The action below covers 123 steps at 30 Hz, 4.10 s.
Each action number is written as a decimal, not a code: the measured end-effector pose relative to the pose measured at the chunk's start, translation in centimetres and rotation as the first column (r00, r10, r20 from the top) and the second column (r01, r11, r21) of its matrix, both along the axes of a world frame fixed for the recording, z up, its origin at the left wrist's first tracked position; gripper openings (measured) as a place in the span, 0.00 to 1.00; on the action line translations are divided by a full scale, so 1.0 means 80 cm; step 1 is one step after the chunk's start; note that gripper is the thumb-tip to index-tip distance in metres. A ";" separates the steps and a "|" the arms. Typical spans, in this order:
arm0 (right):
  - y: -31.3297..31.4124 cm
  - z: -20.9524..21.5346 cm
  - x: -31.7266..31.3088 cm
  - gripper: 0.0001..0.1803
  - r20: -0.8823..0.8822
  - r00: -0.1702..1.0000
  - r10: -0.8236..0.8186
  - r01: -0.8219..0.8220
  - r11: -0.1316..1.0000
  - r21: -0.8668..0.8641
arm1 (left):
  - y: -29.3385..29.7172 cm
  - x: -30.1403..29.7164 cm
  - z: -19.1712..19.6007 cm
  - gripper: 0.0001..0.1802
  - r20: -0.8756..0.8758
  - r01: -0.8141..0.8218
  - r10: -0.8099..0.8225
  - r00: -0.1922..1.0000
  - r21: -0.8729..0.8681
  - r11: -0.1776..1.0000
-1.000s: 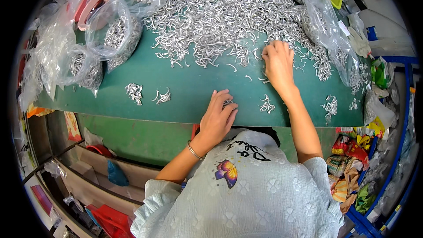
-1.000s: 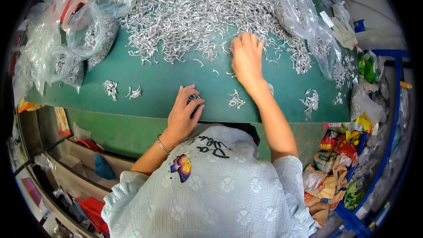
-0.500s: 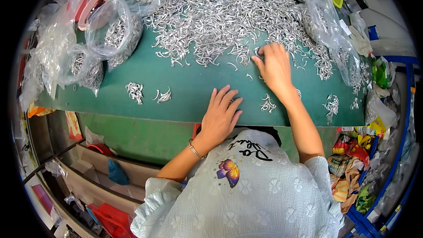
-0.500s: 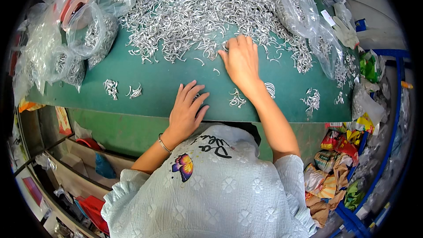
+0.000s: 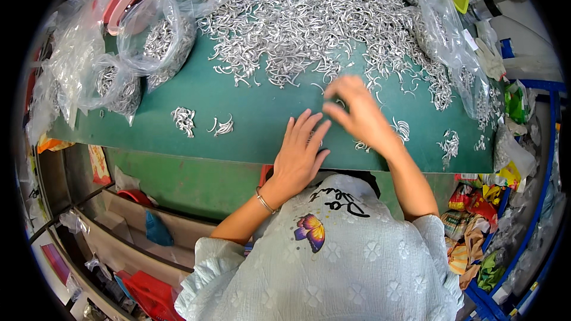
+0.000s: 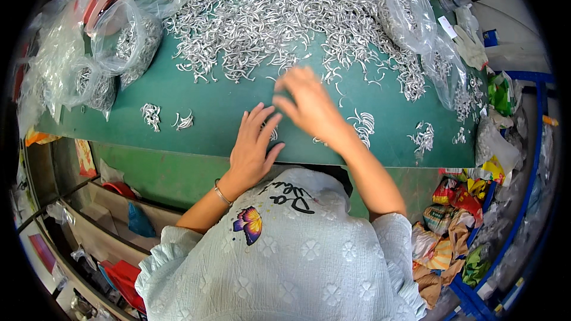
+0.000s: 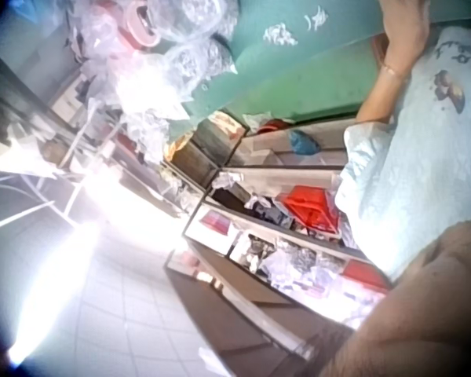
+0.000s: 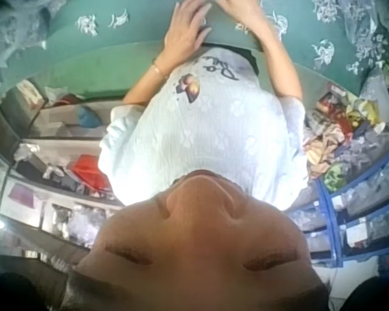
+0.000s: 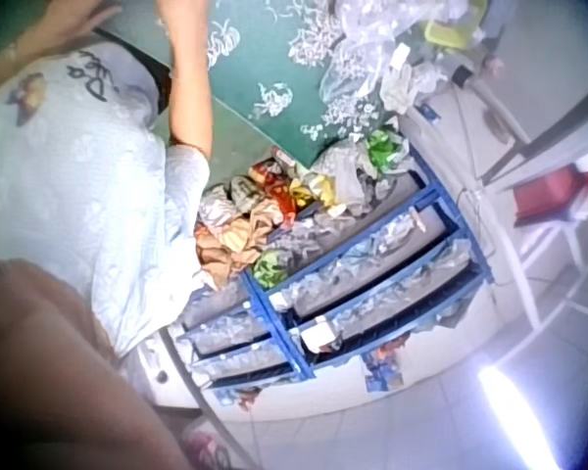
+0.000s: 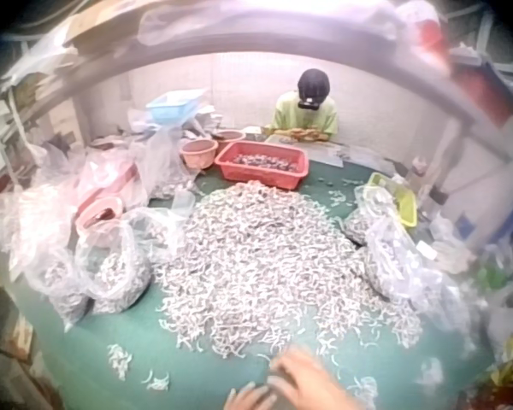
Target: The person sorts small curved metal parts by hand on a green workbench, picking them from a central pile and grouping them.
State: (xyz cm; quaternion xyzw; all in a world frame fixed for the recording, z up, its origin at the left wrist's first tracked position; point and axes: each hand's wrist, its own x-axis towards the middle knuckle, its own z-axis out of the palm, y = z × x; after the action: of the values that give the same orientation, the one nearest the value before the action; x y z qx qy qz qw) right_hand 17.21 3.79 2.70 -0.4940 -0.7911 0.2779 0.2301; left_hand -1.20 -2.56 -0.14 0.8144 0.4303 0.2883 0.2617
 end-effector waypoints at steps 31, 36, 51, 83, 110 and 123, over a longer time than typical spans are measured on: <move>0.033 -0.022 0.011 0.09 0.129 0.965 -0.228 0.170 0.920 0.354 | -0.001 -0.003 -0.013 0.12 0.090 0.005 -0.006 0.996 0.006 1.000; 0.034 -0.024 0.030 0.07 0.062 0.938 -0.341 0.320 0.921 0.223 | -0.002 -0.003 -0.011 0.12 0.103 0.017 -0.016 0.995 -0.003 1.000; 0.017 -0.019 0.006 0.07 0.309 0.883 -0.354 0.272 0.921 0.279 | -0.001 -0.003 -0.011 0.12 0.106 0.001 -0.001 0.994 -0.001 1.000; 0.039 -0.006 0.076 0.05 -0.804 0.108 -0.584 0.078 0.812 -0.579 | -0.002 -0.002 -0.015 0.11 0.090 0.021 -0.026 0.996 0.049 0.999; 0.016 -0.023 0.019 0.06 0.227 0.924 -0.308 0.230 0.921 0.315 | -0.002 -0.001 -0.016 0.11 0.101 0.000 -0.004 0.995 0.043 0.999; 0.011 -0.013 0.030 0.05 0.086 0.936 -0.343 0.313 0.917 0.248 | -0.002 -0.001 -0.013 0.11 0.100 -0.009 0.006 0.995 0.035 0.999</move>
State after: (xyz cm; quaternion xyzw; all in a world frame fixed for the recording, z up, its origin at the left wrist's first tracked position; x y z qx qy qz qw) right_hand 19.57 4.64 1.65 -0.6064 -0.7368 0.1096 0.2782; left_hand -1.29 -2.74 -1.17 0.8019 0.4145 0.3373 0.2674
